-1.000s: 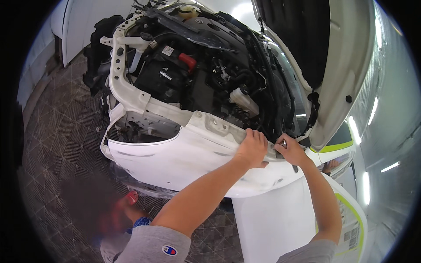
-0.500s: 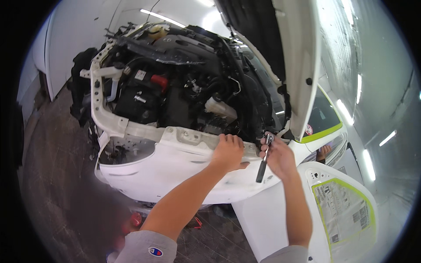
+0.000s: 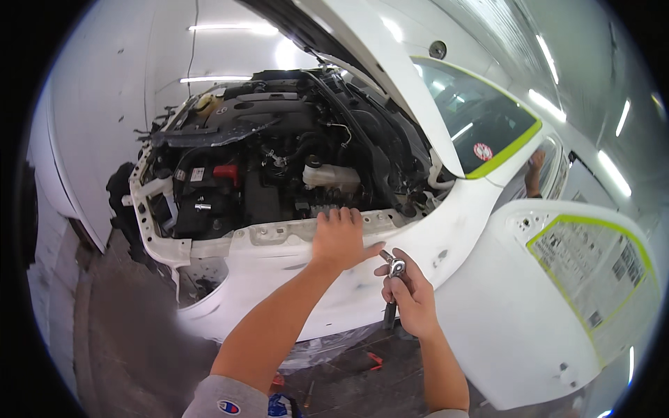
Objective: The person aligns a car fender panel onto the vehicle frame by hand, then tightens the mounting bolts using a ratchet wrench.
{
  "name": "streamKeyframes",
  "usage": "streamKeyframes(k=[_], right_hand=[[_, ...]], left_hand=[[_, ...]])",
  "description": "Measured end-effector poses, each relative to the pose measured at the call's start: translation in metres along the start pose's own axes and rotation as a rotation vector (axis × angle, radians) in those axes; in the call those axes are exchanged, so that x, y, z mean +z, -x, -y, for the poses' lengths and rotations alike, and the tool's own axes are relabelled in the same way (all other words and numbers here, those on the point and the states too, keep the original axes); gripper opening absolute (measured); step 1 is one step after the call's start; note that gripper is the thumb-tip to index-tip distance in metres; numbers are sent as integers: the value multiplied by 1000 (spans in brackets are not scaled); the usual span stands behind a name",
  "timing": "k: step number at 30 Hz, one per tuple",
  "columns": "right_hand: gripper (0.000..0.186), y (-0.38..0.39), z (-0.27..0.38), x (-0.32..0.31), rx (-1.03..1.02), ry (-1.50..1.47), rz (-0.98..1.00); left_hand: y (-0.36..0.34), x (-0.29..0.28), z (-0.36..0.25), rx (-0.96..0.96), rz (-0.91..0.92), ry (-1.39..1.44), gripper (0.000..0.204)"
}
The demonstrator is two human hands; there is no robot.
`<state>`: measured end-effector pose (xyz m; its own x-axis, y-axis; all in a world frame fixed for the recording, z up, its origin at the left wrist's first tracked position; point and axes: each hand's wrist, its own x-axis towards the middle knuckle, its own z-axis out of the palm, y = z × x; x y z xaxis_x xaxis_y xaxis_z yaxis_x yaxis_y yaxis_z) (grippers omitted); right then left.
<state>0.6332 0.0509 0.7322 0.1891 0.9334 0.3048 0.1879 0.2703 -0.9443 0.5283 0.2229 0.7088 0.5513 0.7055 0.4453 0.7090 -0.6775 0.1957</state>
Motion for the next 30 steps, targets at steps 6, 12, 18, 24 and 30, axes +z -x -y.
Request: streamKeyframes(k=[6, 12, 18, 24, 30], right_hand=[[48, 13, 4, 0, -32, 97, -68], [43, -55, 22, -31, 76, -279, 18], [40, -153, 36, -39, -35, 1071, 19], [29, -182, 21, -59, -137, 1219, 431], [19, -208, 28, -52, -161, 1231, 731]], left_hand=[[-1, -3, 0, -13, 74, -17, 95], [-1, 14, -1, 17, -162, -89, 89], [-4, 0, -1, -16, 25, 11, 92], [-1, 2, -4, -26, 41, 37, 90], [-1, 6, 1, -19, -57, 19, 91]])
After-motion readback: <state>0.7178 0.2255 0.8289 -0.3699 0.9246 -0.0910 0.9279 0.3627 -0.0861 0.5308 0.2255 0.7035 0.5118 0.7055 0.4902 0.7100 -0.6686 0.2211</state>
